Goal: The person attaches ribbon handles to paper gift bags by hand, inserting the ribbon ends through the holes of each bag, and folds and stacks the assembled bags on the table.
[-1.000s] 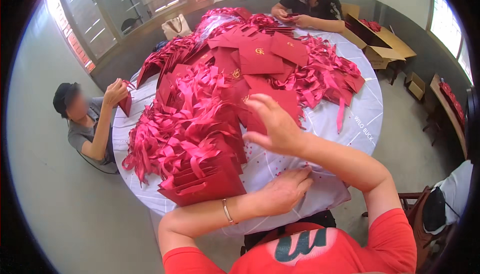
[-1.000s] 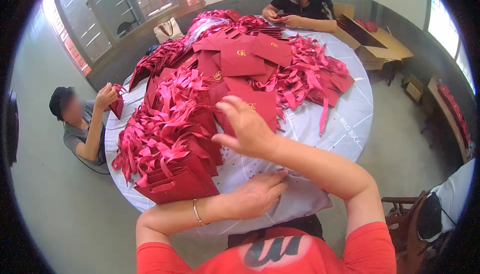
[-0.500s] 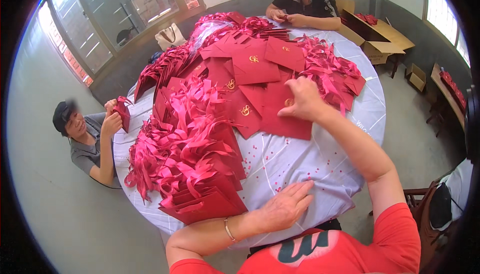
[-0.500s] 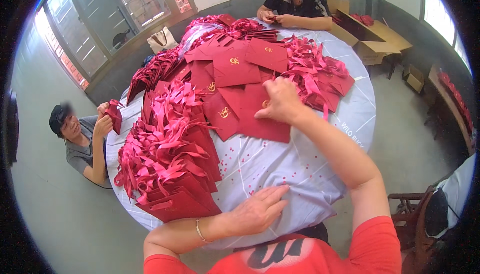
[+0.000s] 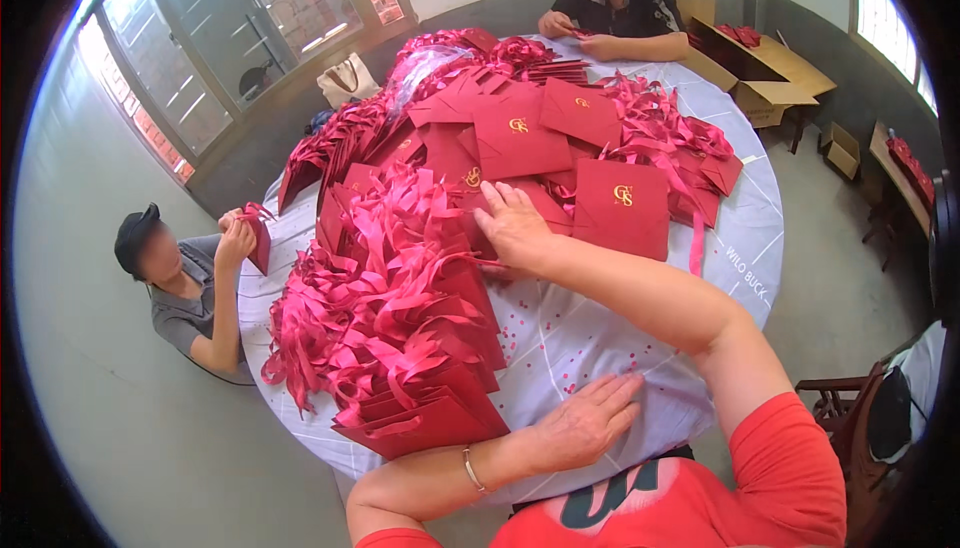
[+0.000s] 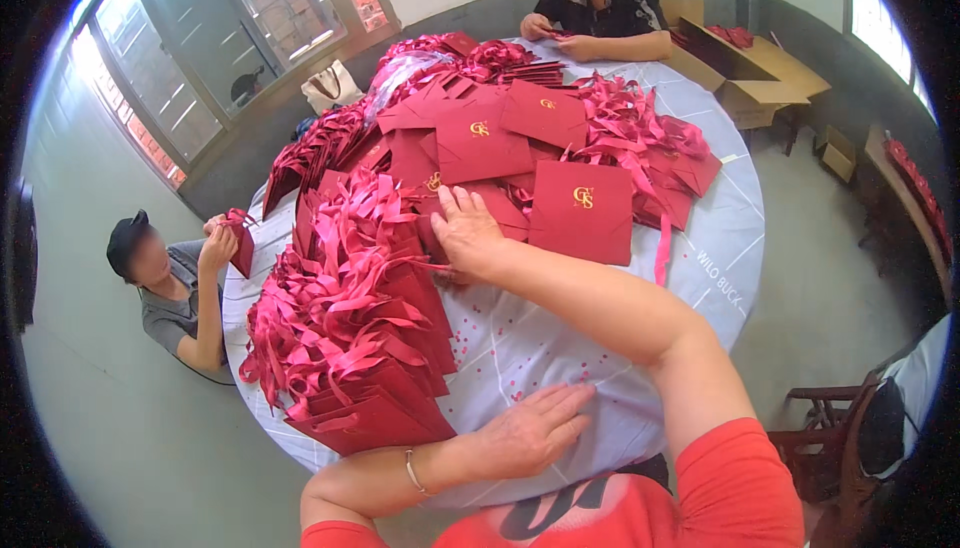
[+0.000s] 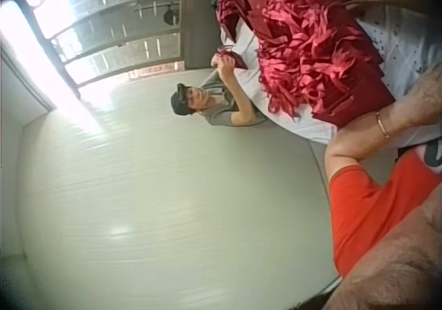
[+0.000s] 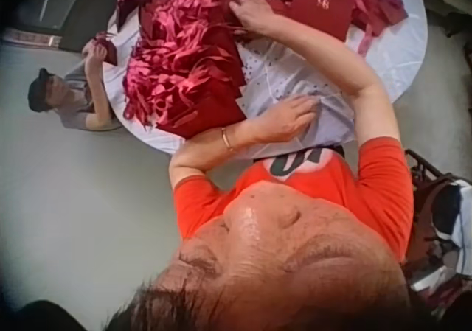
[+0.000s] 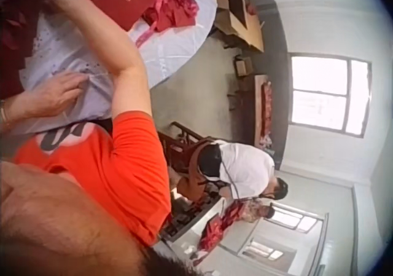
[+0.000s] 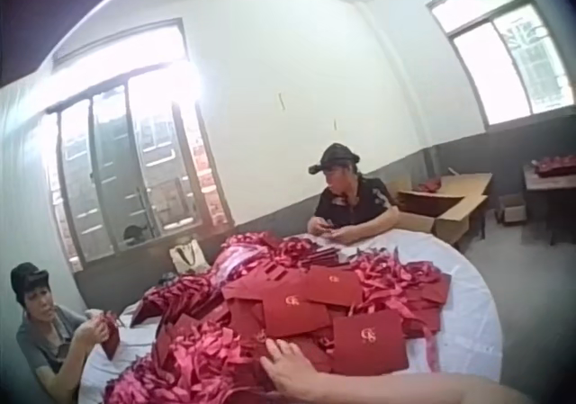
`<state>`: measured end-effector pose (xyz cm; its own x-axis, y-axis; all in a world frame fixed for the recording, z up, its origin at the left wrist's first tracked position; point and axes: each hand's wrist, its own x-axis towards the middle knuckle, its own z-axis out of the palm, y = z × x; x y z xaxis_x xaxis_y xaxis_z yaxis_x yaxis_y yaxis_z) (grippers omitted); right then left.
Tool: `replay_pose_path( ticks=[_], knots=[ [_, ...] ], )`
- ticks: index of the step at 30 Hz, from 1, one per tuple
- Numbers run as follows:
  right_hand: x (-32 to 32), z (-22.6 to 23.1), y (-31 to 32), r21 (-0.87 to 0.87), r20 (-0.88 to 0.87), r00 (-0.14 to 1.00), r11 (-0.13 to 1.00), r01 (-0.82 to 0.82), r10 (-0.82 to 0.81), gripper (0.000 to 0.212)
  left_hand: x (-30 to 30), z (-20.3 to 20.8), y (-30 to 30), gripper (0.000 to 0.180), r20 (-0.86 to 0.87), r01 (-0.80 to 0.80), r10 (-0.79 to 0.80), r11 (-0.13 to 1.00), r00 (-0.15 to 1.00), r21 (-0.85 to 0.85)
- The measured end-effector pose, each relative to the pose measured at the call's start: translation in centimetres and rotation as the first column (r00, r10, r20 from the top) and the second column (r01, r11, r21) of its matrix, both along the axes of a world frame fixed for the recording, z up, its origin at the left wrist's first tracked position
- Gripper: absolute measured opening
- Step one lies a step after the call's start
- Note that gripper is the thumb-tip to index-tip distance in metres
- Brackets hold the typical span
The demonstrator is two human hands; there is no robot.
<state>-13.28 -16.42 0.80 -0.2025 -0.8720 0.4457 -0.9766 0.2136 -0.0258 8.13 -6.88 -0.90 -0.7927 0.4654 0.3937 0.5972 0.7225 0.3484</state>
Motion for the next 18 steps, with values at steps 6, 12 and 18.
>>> replay_pose_path(
  ticks=[6, 12, 18],
  knots=[
    [0.1, 2.0, -0.5, 0.07, 0.026, 0.996, 0.994, 0.088, -0.09, 0.068, 0.5, -0.4, -0.3, 0.034, -0.032, 0.017, -0.018, 1.0, 0.999, -0.014],
    [-3.0, 4.3, 1.4, 0.0, 0.011, 0.975, 0.975, 0.22, -0.22, 0.065, 0.7, -0.4, -0.6, 0.034, -0.037, 0.023, -0.024, 0.999, 0.999, -0.028],
    [-5.2, 3.4, 1.8, -0.057, 0.035, 0.958, 0.956, 0.287, -0.285, 0.068, 0.6, -0.7, -0.5, 0.034, -0.03, 0.027, -0.028, 1.0, 0.999, -0.005]
  ],
)
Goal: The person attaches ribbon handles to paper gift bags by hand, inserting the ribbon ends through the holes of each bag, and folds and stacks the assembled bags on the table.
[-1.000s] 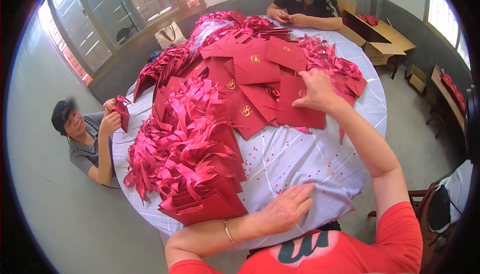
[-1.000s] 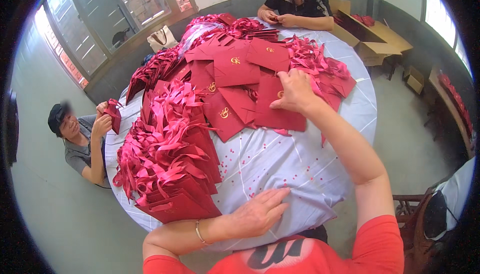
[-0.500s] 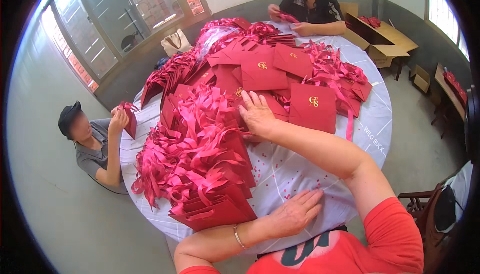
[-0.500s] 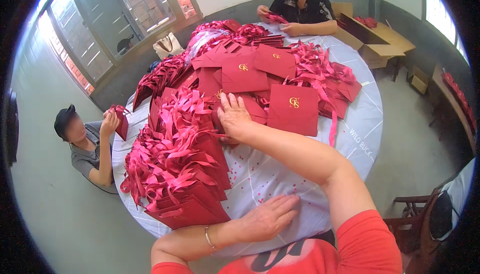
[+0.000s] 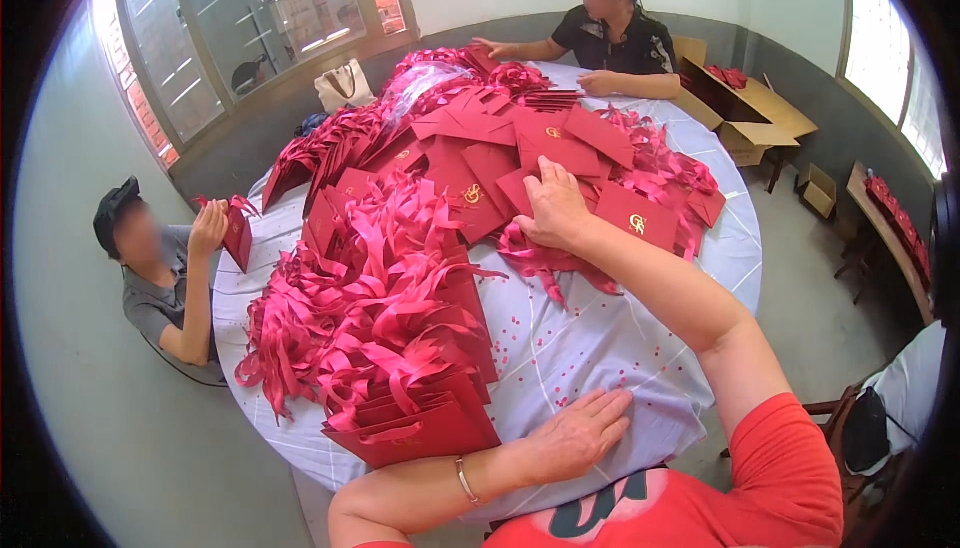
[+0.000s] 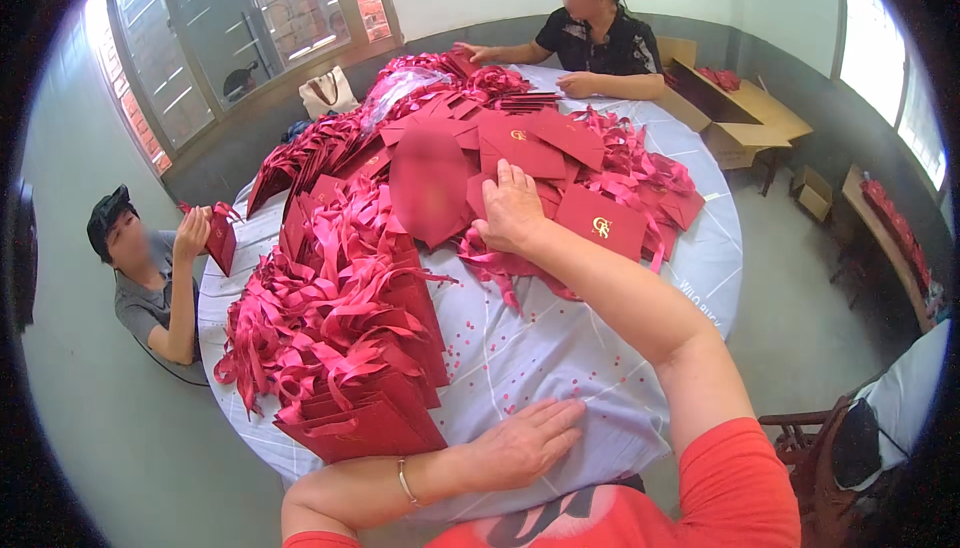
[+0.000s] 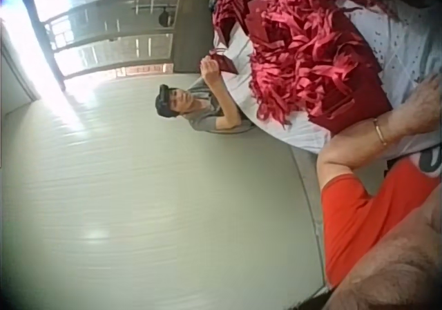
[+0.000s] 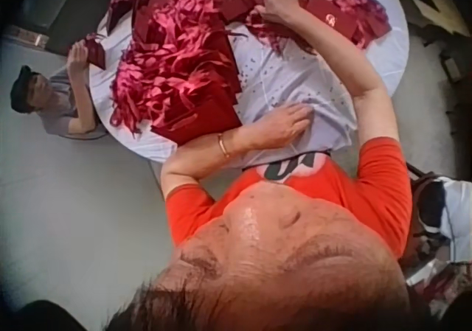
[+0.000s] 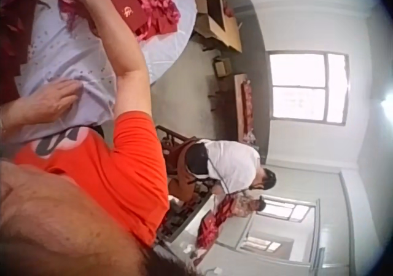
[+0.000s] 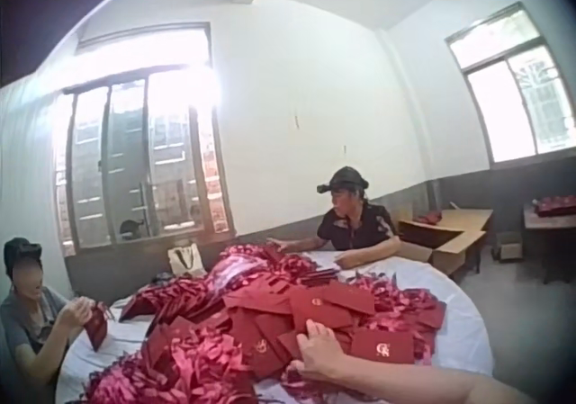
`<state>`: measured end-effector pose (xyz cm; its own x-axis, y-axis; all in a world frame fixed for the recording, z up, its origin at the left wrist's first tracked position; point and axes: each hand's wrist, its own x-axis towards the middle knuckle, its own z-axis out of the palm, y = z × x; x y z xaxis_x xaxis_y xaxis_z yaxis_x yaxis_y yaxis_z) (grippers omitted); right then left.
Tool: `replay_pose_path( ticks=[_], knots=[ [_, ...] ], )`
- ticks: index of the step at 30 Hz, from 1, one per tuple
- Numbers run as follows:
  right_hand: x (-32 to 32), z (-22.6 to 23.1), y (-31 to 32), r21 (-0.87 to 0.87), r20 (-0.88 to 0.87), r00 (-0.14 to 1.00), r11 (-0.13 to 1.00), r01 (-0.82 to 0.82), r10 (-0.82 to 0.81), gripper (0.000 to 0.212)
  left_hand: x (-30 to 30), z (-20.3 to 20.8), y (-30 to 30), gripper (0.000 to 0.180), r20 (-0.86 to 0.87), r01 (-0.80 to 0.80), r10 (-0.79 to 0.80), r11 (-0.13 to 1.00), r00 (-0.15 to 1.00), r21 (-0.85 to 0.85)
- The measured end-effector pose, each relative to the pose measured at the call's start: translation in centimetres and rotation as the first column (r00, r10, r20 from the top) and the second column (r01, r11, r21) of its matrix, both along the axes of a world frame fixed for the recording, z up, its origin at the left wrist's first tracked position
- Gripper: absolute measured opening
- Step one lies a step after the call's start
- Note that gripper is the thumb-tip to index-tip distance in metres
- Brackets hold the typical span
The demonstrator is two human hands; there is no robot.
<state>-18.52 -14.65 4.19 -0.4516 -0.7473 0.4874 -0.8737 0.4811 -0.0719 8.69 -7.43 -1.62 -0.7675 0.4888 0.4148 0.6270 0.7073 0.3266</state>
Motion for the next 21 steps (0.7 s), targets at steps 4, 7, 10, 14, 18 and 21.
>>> replay_pose_path(
  ticks=[4, 7, 10, 14, 18, 21],
  knots=[
    [0.9, -0.5, -1.1, -0.089, -0.087, 0.994, 0.993, -0.075, 0.067, 0.075, 0.0, -0.2, 0.0, 0.035, 0.012, -0.018, 0.018, 1.0, 1.0, 0.002],
    [1.6, 0.5, -2.5, -0.013, -0.092, 0.989, 0.993, -0.119, 0.117, 0.085, -0.2, 0.0, 0.2, 0.036, 0.026, -0.022, 0.022, 1.0, 0.999, -0.004],
    [2.5, 1.0, -4.3, 0.114, -0.051, 0.997, 0.992, -0.048, 0.054, 0.107, -0.4, 0.0, 0.3, 0.038, 0.035, -0.022, 0.022, 1.0, 0.999, -0.001],
    [3.3, 1.0, -6.0, 0.28, 0.053, 0.999, 0.96, -0.024, 0.01, 0.126, -0.3, 0.0, 0.5, 0.037, 0.007, -0.003, 0.003, 1.0, 1.0, 0.014],
    [2.8, 0.7, -6.7, 0.241, 0.059, 0.998, 0.97, 0.015, -0.03, 0.121, -0.3, -0.1, 0.4, 0.038, 0.022, -0.004, 0.004, 1.0, 1.0, -0.005],
    [3.0, 0.7, -6.9, 0.229, 0.04, 0.999, 0.973, 0.024, -0.034, 0.101, -0.2, -0.4, 0.0, 0.038, 0.009, 0.001, 0.0, 1.0, 1.0, -0.025]
  ],
)
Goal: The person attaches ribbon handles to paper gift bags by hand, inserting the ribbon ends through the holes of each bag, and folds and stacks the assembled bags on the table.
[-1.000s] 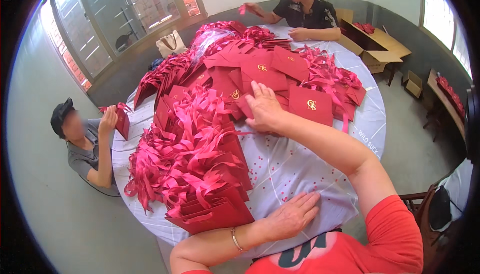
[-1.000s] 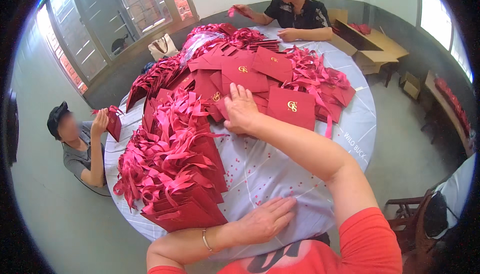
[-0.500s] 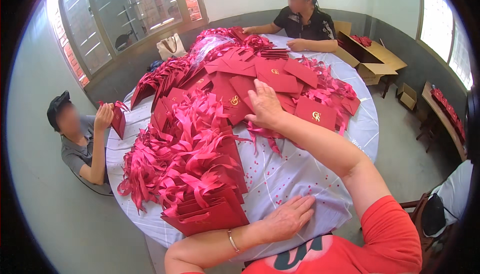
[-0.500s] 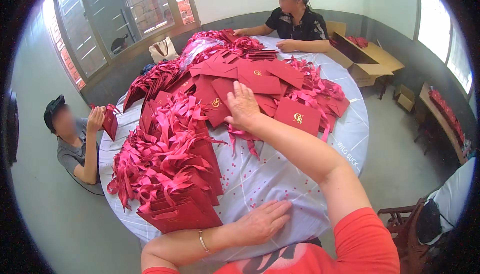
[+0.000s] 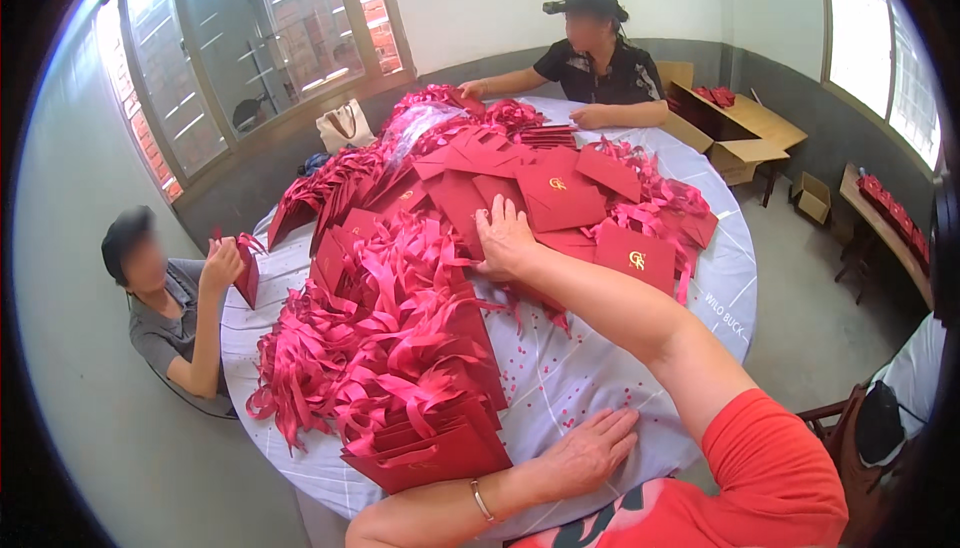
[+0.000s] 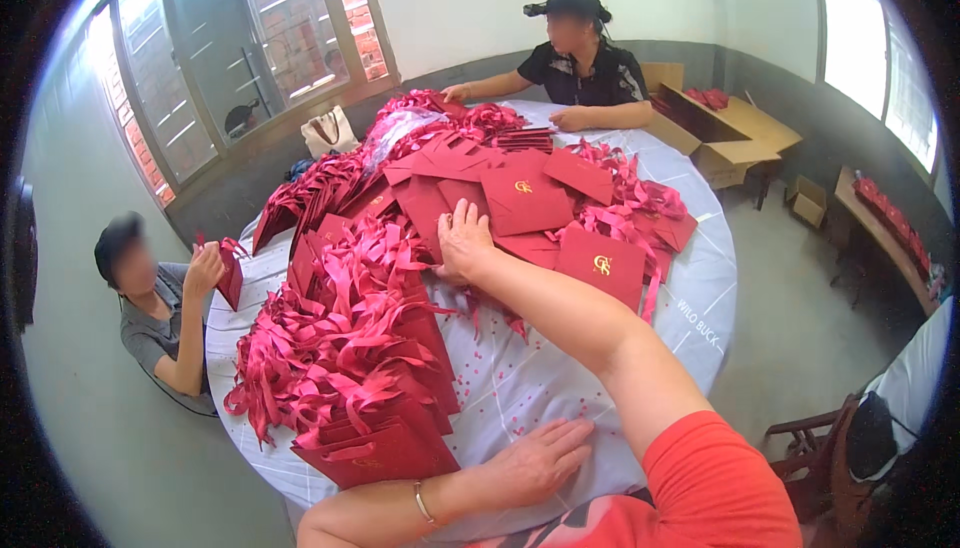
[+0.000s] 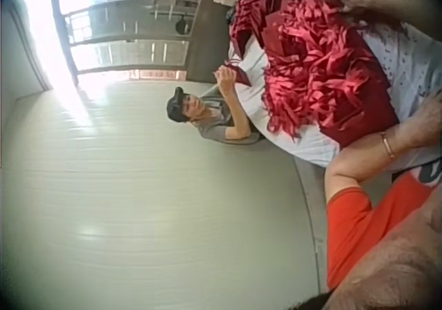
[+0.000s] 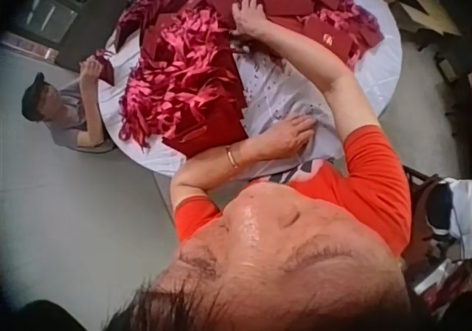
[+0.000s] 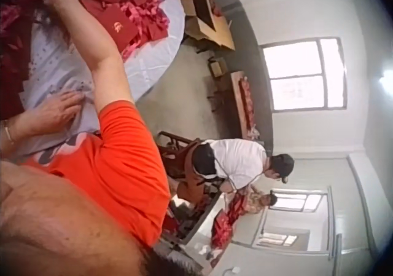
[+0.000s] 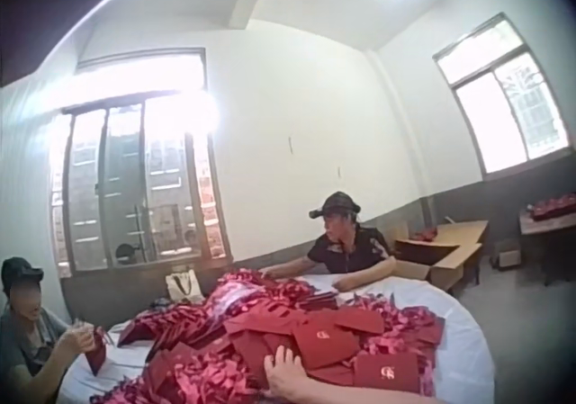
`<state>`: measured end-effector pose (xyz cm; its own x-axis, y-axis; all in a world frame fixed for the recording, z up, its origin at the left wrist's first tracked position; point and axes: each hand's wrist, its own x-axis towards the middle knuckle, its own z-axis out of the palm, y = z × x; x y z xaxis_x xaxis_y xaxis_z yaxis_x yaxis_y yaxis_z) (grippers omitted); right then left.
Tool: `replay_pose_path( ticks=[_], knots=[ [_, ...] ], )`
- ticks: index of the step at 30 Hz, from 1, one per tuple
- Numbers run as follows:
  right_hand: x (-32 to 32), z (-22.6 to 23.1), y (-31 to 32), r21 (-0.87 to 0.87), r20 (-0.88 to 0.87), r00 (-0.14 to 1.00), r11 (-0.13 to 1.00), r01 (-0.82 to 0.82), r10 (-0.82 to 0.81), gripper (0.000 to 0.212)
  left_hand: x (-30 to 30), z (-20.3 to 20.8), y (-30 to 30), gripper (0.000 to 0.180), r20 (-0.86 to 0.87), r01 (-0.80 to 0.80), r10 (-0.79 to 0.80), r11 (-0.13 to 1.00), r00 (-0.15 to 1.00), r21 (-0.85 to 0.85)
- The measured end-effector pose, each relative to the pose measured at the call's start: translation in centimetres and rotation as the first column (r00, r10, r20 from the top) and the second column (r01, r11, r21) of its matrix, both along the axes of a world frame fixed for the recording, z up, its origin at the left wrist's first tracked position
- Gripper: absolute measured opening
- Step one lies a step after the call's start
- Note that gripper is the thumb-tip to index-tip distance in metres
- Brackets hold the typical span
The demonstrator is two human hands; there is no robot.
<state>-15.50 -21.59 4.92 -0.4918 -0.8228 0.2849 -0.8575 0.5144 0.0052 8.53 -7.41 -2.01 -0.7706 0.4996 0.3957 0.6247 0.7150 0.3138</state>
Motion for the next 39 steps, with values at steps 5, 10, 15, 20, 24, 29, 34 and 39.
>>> replay_pose_path(
  ticks=[5, 10, 15, 20, 24, 29, 34, 39],
  knots=[
    [-1.6, -1.1, -1.6, -0.203, -0.089, 0.994, 0.978, 0.047, -0.066, 0.078, -0.1, -0.2, 0.2, 0.039, -0.026, 0.019, -0.019, 1.0, 0.999, 0.0],
    [-1.5, 0.2, -2.7, -0.125, -0.352, 0.935, 0.992, -0.007, -0.038, 0.051, 0.0, -0.4, 0.2, 0.038, 0.029, -0.008, 0.008, 1.0, 1.0, 0.004],
    [-3.6, 3.9, -2.1, -0.23, -0.386, 0.922, 0.969, -0.089, -0.006, 0.047, 0.1, -0.1, 0.4, 0.036, 0.038, 0.006, -0.005, 1.0, 0.999, -0.022],
    [-7.5, 10.6, 0.5, -0.449, -0.123, 0.984, 0.891, 0.064, -0.132, 0.034, 0.2, -0.2, 0.4, 0.035, 0.03, 0.016, -0.015, 0.999, 0.999, -0.028],
    [-11.1, 13.0, 4.1, -0.72, -0.009, 0.99, 0.688, 0.092, -0.141, 0.037, 0.1, -0.1, 0.1, 0.032, 0.017, 0.025, -0.025, 1.0, 1.0, -0.002],
    [-16.0, 10.1, 9.6, -0.97, 0.153, 0.941, 0.23, 0.084, 0.303, 0.032, -0.4, 0.5, 0.1, 0.027, -0.026, 0.048, -0.048, 0.999, 0.999, 0.017],
    [-10.2, 0.7, 14.0, -0.88, 0.388, 0.553, 0.117, 0.461, 0.737, 0.032, 0.5, -0.2, 0.1, 0.029, -0.03, -0.019, 0.02, 0.999, 0.999, 0.026],
    [-6.7, -5.5, 17.4, -0.796, 0.532, 0.476, 0.224, 0.562, 0.7, 0.024, -0.2, -0.4, -0.2, 0.032, -0.012, 0.012, -0.012, 1.0, 1.0, 0.016]
  ],
)
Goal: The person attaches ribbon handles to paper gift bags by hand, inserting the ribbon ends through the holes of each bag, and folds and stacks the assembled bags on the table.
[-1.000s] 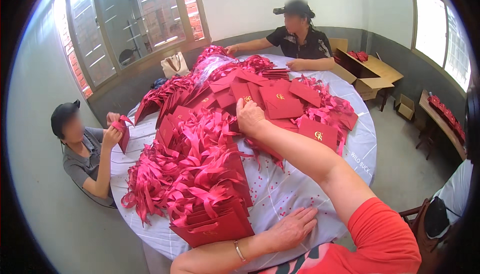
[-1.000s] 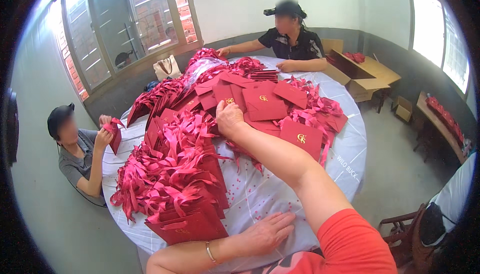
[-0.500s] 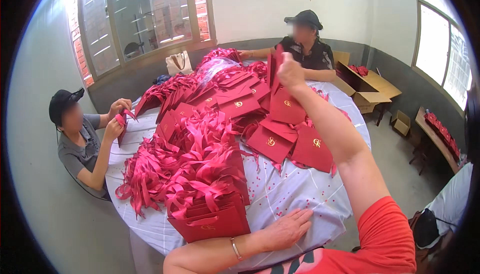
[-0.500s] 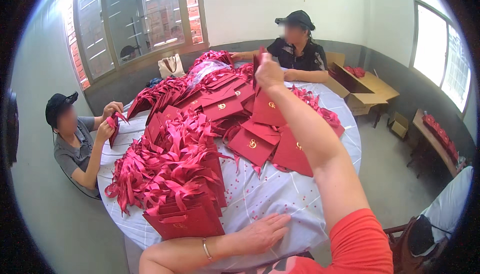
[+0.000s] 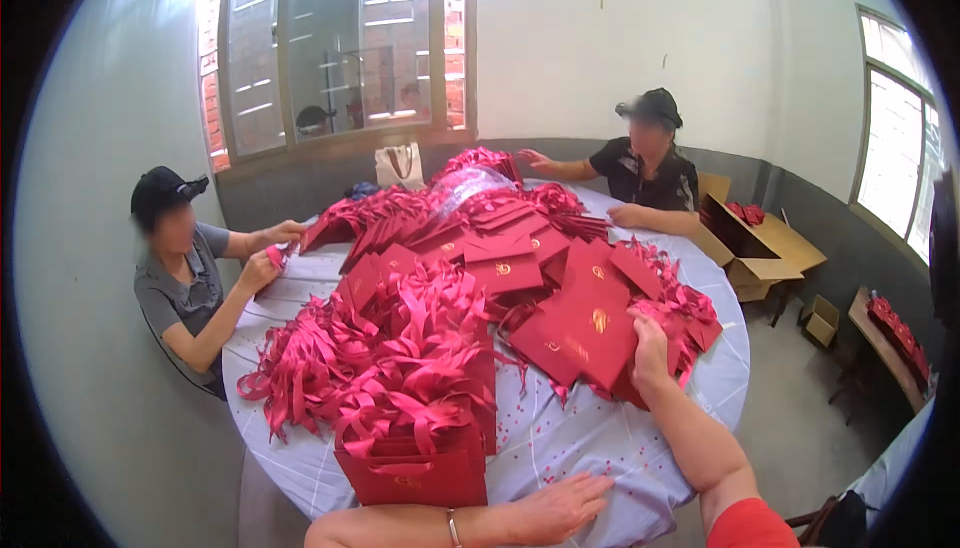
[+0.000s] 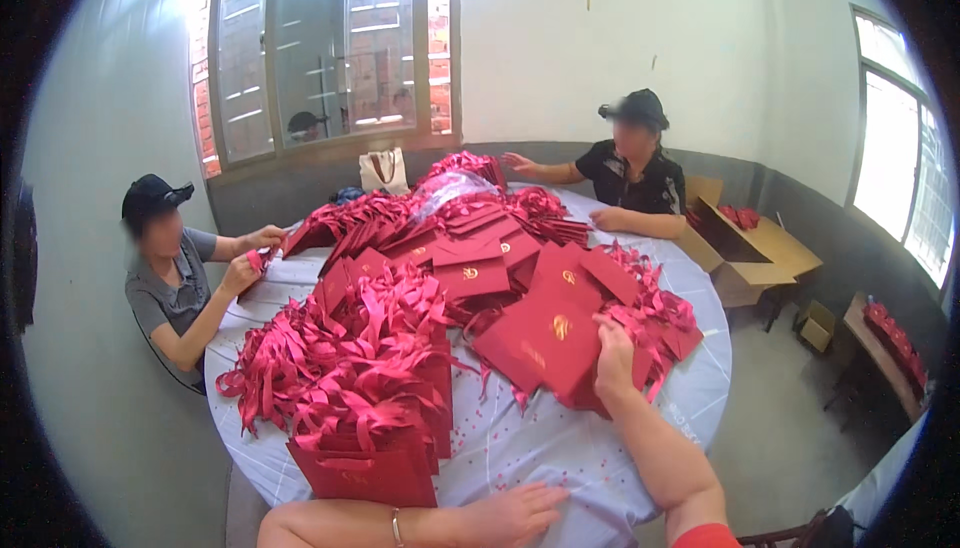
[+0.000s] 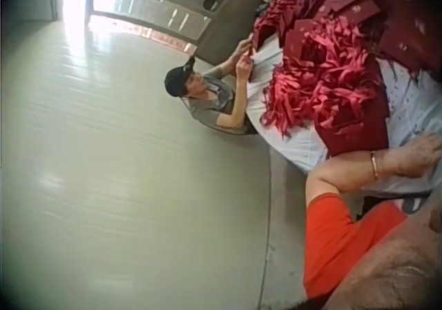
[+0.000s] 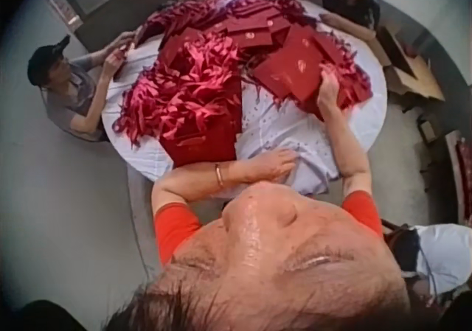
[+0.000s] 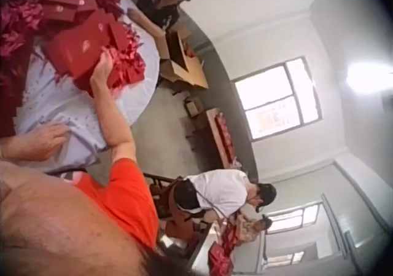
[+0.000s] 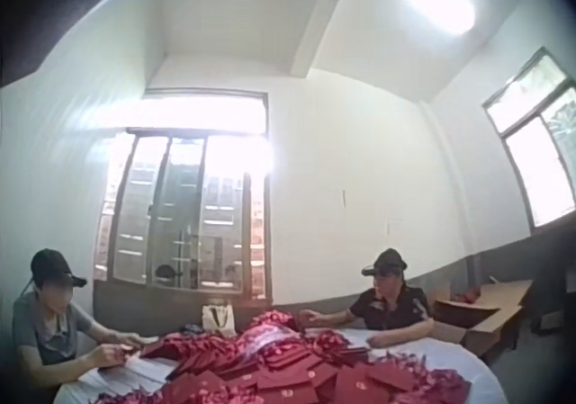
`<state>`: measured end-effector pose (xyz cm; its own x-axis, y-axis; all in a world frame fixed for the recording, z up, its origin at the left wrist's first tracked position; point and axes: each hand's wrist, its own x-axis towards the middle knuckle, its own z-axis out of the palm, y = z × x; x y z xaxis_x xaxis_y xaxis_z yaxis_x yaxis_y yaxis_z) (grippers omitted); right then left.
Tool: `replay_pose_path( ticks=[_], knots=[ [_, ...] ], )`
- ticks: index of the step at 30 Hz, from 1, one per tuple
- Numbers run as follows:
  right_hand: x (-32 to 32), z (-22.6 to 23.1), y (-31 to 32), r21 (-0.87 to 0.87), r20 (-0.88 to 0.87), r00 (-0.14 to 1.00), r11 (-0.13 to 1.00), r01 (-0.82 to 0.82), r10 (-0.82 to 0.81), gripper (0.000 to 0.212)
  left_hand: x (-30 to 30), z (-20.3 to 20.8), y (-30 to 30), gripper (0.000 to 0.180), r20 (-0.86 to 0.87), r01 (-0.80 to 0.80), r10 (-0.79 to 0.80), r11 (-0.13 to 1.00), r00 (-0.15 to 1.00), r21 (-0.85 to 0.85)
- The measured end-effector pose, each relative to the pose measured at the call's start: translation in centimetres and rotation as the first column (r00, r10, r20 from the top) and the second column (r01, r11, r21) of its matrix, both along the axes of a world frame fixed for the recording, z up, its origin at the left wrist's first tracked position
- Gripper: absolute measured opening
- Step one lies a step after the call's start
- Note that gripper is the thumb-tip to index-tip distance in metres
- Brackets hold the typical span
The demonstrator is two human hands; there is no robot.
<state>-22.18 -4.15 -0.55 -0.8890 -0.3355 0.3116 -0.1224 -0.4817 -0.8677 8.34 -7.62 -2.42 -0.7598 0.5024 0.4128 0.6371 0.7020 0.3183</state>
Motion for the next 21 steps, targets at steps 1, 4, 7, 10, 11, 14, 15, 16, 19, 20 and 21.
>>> replay_pose_path(
  ticks=[1, 4, 7, 10, 11, 14, 15, 16, 19, 20, 21],
  knots=[
    [0.9, 0.3, 0.7, 0.063, 0.061, 0.995, 0.995, -0.08, 0.076, 0.023, 0.4, 1.5, 0.1, 0.031, -0.026, 0.03, -0.03, 1.0, 0.999, 0.0],
    [3.2, 0.4, 0.7, 0.345, -0.285, 0.953, 0.939, -0.001, 0.106, 0.019, 0.5, 1.6, 0.7, 0.022, -0.115, 0.047, -0.039, 0.997, 0.993, 0.066],
    [5.2, 0.5, 1.0, 0.633, -0.574, 0.748, 0.76, 0.148, 0.333, 0.024, 0.2, 1.4, 0.4, 0.024, -0.011, 0.052, -0.051, 0.997, 0.999, 0.053],
    [7.0, 1.9, 1.4, 0.663, -0.656, 0.634, 0.714, 0.225, 0.41, 0.027, 0.0, 1.3, 0.2, 0.024, 0.064, 0.057, -0.059, 0.998, 0.996, 0.039],
    [7.0, 1.9, 1.4, 0.688, -0.656, 0.615, 0.683, 0.247, 0.438, 0.028, -0.2, 1.1, 0.1, 0.024, 0.069, 0.059, -0.061, 0.998, 0.996, 0.033],
    [5.8, 1.5, 1.6, 0.66, -0.595, 0.683, 0.743, 0.113, 0.424, 0.028, -0.5, 1.1, 0.3, 0.024, -0.055, 0.053, -0.05, 0.998, 0.997, 0.045],
    [5.2, 0.9, 1.3, 0.597, -0.541, 0.746, 0.802, 0.017, 0.387, 0.026, -0.6, 1.3, 0.3, 0.026, -0.071, 0.044, -0.041, 0.998, 0.997, 0.041],
    [5.4, 1.1, 1.3, 0.56, -0.426, 0.82, 0.824, -0.092, 0.381, 0.024, -0.5, 1.4, 0.4, 0.028, -0.089, 0.026, -0.022, 0.999, 0.996, 0.043],
    [5.9, 3.0, 1.6, 0.335, -0.204, 0.907, 0.896, -0.29, 0.369, 0.02, -0.5, 0.4, 0.4, 0.031, -0.116, -0.043, 0.056, 0.993, 0.992, 0.113],
    [6.1, 3.4, 2.0, 0.284, -0.144, 0.923, 0.908, -0.307, 0.357, 0.02, -0.2, 0.2, 0.7, 0.031, -0.126, -0.052, 0.068, 0.991, 0.99, 0.127],
    [6.4, 3.7, 2.2, 0.177, -0.018, 0.929, 0.915, -0.362, 0.371, 0.02, 0.1, 0.0, 1.0, 0.029, -0.105, -0.099, 0.131, 0.959, 0.986, 0.265]
  ],
)
